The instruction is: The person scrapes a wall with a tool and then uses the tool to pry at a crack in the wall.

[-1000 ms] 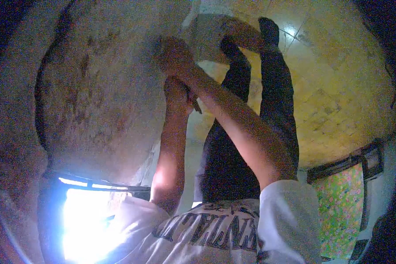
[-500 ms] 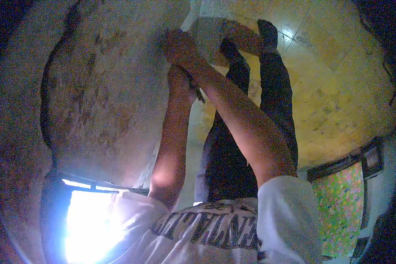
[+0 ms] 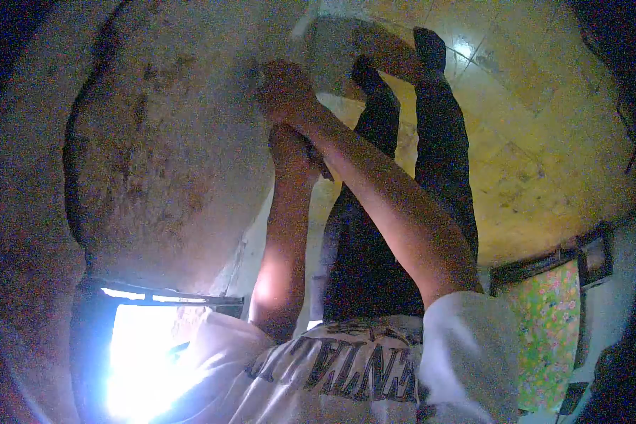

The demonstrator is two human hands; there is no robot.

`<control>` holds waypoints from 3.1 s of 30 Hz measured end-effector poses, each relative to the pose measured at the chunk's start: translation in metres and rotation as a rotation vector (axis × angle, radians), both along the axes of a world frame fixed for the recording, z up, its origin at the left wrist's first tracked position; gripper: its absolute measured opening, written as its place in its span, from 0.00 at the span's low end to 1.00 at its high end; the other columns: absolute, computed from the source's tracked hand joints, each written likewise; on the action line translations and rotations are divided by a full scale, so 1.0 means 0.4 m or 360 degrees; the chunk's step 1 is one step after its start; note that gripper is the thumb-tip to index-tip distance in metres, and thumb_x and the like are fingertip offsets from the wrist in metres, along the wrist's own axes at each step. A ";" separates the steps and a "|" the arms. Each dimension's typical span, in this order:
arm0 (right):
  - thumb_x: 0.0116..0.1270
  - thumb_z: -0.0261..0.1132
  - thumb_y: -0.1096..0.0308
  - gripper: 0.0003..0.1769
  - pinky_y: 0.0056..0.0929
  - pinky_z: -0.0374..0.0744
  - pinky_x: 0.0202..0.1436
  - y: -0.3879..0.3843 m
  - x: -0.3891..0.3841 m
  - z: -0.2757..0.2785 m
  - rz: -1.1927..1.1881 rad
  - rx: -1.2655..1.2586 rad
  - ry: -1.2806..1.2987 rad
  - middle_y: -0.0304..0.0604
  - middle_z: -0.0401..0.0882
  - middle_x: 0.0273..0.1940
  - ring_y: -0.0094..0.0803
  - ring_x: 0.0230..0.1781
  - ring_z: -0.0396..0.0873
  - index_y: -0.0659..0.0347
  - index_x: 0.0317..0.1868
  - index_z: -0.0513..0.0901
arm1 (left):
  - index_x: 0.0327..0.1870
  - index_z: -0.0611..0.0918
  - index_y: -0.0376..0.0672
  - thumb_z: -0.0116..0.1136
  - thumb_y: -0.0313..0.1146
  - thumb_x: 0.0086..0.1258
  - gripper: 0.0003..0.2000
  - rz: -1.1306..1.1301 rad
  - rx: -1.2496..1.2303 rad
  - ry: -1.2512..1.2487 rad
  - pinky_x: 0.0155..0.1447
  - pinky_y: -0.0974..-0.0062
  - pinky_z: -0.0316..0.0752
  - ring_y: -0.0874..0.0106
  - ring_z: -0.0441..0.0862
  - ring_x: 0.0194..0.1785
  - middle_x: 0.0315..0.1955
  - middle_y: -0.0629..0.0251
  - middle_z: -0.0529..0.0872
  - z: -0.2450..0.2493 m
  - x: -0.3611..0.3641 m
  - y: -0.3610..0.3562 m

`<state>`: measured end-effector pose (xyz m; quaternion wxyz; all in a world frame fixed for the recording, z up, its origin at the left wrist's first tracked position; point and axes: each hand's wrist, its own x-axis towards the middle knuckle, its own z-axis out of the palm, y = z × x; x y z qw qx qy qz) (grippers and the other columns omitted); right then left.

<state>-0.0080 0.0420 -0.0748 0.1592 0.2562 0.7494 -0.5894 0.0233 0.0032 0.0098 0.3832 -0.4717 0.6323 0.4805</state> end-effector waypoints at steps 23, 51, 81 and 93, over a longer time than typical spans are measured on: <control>0.53 0.57 0.66 0.25 0.42 0.70 0.61 0.000 -0.034 -0.025 0.0272 -0.0007 -0.0247 0.61 0.76 0.50 0.54 0.53 0.73 0.69 0.52 0.77 | 0.26 0.71 0.45 0.41 0.39 0.72 0.14 0.0296 -0.0005 0.0186 0.14 0.75 0.55 0.77 0.65 0.12 0.13 0.70 0.68 -0.034 -0.012 0.013; 0.54 0.57 0.66 0.24 0.46 0.71 0.57 -0.067 0.020 -0.085 0.0046 0.0248 0.0084 0.60 0.77 0.47 0.55 0.50 0.74 0.67 0.52 0.77 | 0.36 0.74 0.42 0.41 0.38 0.71 0.11 0.0305 0.0318 0.0179 0.15 0.74 0.61 0.76 0.69 0.16 0.20 0.68 0.74 -0.103 0.031 -0.079; 0.57 0.59 0.64 0.24 0.45 0.68 0.63 0.025 -0.032 0.002 0.0654 0.0072 -0.0189 0.58 0.73 0.55 0.54 0.56 0.71 0.66 0.53 0.76 | 0.47 0.73 0.44 0.38 0.41 0.75 0.13 0.0486 0.0268 0.0226 0.38 0.67 0.73 0.69 0.76 0.37 0.36 0.64 0.77 -0.086 0.033 -0.024; 0.56 0.58 0.64 0.24 0.43 0.69 0.62 -0.046 0.014 -0.124 0.0262 0.0116 0.0001 0.60 0.75 0.52 0.54 0.53 0.73 0.69 0.51 0.77 | 0.37 0.73 0.42 0.39 0.41 0.74 0.13 0.0360 0.0124 0.0116 0.16 0.71 0.64 0.73 0.71 0.18 0.25 0.66 0.75 -0.080 0.024 -0.003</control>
